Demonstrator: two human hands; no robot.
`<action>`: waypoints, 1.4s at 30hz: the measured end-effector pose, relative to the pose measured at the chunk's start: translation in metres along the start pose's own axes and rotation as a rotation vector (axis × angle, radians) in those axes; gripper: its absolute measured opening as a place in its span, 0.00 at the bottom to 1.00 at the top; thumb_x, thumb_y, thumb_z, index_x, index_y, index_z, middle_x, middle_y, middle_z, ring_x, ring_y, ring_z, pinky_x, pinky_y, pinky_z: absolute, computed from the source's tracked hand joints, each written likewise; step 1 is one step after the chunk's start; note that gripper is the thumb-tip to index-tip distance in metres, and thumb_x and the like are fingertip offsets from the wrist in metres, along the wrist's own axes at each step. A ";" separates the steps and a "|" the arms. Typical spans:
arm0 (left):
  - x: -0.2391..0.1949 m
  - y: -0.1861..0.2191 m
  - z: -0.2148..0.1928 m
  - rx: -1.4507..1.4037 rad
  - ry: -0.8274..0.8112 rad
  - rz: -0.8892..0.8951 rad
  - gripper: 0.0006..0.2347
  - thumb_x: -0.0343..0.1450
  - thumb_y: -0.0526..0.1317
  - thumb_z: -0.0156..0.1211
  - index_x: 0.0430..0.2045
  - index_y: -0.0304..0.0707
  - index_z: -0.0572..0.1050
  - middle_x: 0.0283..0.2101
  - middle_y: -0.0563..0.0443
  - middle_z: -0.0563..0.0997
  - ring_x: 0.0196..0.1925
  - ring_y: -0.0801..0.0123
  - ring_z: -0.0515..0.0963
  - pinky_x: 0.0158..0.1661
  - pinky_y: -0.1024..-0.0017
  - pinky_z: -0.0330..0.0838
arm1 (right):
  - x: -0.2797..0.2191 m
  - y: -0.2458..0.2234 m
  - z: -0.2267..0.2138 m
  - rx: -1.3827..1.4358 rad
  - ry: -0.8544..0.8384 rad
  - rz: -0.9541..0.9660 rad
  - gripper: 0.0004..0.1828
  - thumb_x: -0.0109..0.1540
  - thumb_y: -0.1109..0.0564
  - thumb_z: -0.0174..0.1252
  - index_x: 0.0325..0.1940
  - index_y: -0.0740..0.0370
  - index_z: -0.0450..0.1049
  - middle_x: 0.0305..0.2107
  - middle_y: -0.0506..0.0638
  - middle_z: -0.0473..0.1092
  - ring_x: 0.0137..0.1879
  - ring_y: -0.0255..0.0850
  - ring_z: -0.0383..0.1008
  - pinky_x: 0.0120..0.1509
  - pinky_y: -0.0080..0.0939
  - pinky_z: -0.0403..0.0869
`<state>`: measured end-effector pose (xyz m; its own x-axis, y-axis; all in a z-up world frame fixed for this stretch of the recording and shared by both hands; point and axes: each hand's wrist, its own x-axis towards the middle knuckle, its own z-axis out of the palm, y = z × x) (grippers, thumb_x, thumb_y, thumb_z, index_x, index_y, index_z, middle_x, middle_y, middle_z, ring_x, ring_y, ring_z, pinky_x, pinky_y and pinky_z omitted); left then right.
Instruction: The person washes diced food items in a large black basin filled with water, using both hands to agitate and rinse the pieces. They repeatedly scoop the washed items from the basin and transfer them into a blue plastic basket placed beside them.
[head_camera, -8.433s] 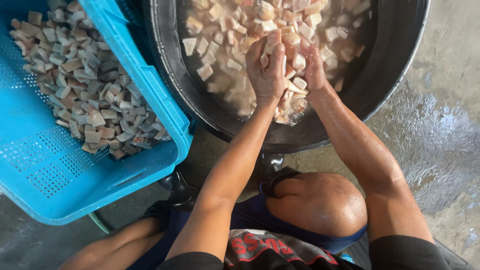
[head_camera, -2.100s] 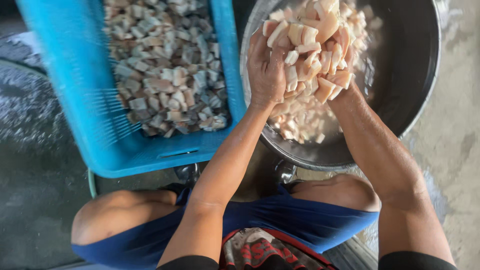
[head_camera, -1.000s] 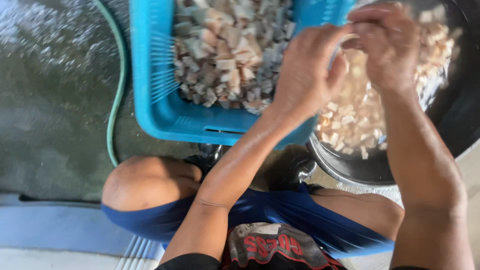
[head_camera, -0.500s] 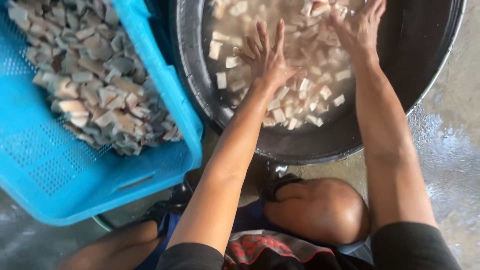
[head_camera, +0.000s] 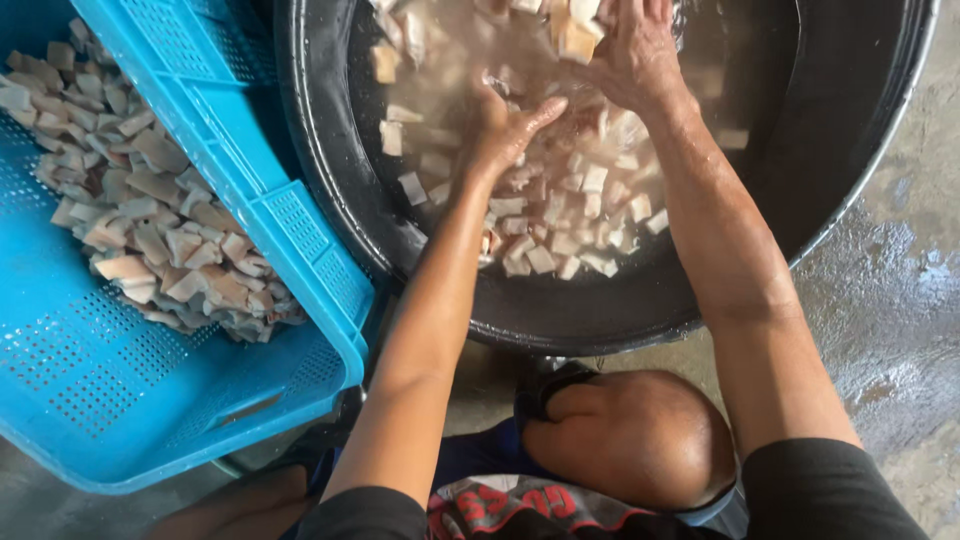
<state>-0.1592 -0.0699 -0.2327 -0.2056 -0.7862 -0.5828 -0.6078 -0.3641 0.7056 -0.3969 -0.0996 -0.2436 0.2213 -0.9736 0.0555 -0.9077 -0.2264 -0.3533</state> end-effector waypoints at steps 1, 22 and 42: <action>-0.012 0.001 0.002 -0.256 0.128 -0.115 0.61 0.59 0.55 0.76 0.77 0.24 0.33 0.60 0.31 0.78 0.42 0.39 0.85 0.46 0.55 0.85 | -0.014 -0.006 -0.001 0.019 -0.105 0.094 0.41 0.59 0.51 0.70 0.71 0.67 0.60 0.61 0.67 0.61 0.66 0.62 0.58 0.65 0.64 0.66; 0.044 0.001 0.016 0.420 0.366 0.399 0.47 0.48 0.41 0.77 0.63 0.48 0.55 0.68 0.11 0.54 0.65 0.13 0.61 0.55 0.32 0.62 | -0.028 -0.005 0.009 1.164 -0.168 0.722 0.35 0.60 0.45 0.72 0.65 0.68 0.72 0.40 0.52 0.74 0.45 0.46 0.75 0.46 0.46 0.75; -0.014 -0.059 0.029 0.168 0.277 0.242 0.34 0.66 0.42 0.68 0.67 0.34 0.61 0.61 0.35 0.76 0.61 0.45 0.78 0.58 0.56 0.72 | -0.085 -0.042 -0.007 0.574 -0.331 0.712 0.16 0.65 0.49 0.62 0.46 0.65 0.78 0.31 0.50 0.74 0.34 0.37 0.75 0.35 0.42 0.75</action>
<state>-0.1426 -0.0229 -0.2775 -0.1574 -0.9525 -0.2607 -0.6888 -0.0833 0.7201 -0.3801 -0.0078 -0.2271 -0.1439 -0.8003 -0.5821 -0.5750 0.5464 -0.6090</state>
